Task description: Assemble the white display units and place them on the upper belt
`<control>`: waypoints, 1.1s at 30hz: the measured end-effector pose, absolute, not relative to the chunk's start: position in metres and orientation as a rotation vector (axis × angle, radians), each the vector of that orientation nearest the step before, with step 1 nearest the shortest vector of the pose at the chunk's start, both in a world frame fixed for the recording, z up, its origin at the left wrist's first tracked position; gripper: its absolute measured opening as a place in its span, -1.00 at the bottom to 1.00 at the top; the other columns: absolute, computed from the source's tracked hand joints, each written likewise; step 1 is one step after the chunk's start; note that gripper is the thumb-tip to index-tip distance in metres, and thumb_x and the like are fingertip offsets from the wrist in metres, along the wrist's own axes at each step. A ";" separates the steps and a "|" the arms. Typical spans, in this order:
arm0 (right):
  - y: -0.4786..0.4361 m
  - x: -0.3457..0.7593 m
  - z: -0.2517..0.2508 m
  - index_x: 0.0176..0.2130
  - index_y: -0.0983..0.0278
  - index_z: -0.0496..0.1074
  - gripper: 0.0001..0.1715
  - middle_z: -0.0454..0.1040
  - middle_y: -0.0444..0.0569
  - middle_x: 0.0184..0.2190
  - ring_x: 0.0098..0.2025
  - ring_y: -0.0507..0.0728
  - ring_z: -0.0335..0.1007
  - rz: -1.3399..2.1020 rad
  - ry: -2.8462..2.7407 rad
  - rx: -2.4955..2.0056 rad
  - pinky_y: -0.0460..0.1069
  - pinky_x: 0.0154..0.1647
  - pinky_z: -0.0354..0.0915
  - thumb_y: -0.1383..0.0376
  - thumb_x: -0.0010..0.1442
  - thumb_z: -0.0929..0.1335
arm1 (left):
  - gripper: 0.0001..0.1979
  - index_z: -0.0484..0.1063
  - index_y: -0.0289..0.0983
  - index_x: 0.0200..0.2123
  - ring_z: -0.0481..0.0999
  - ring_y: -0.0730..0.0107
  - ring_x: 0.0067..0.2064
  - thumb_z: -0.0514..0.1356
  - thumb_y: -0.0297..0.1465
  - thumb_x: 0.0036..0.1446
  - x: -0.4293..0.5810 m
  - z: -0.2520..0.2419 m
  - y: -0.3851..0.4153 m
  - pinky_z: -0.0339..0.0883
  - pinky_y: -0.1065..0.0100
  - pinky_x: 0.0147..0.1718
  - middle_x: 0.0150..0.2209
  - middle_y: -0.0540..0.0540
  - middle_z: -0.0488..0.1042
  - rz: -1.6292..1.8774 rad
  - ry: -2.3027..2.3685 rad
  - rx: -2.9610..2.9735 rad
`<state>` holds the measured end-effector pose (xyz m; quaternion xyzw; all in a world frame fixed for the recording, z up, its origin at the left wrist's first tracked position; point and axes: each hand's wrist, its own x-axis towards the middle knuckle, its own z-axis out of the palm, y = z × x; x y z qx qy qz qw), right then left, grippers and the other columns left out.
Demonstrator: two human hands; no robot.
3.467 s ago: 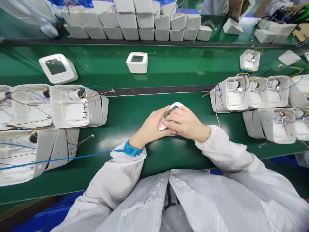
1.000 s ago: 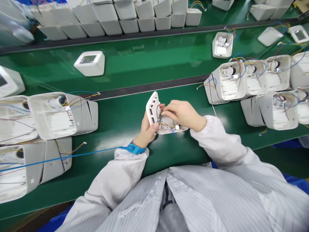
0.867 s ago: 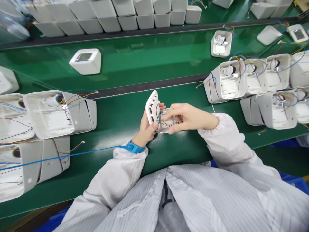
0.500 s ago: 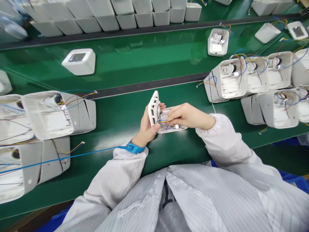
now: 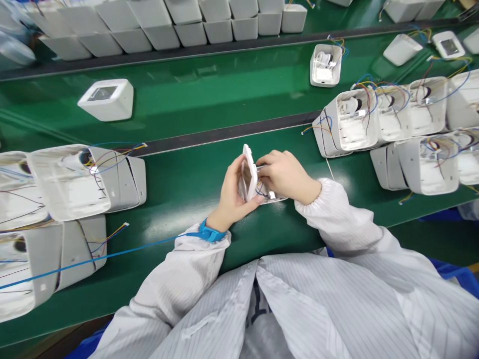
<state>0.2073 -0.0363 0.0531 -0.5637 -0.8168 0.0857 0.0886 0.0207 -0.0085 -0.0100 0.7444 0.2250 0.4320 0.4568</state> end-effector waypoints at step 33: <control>-0.028 0.207 0.023 0.07 0.26 0.46 -0.35 0.53 0.07 0.03 0.04 0.23 0.48 0.692 -1.498 -1.504 0.16 0.12 0.36 -0.15 0.26 0.28 | -0.31 0.25 -0.29 0.25 0.51 0.07 0.03 0.20 -0.01 0.17 0.013 0.017 -0.002 0.38 0.09 0.05 0.03 -0.26 0.51 0.934 0.941 2.284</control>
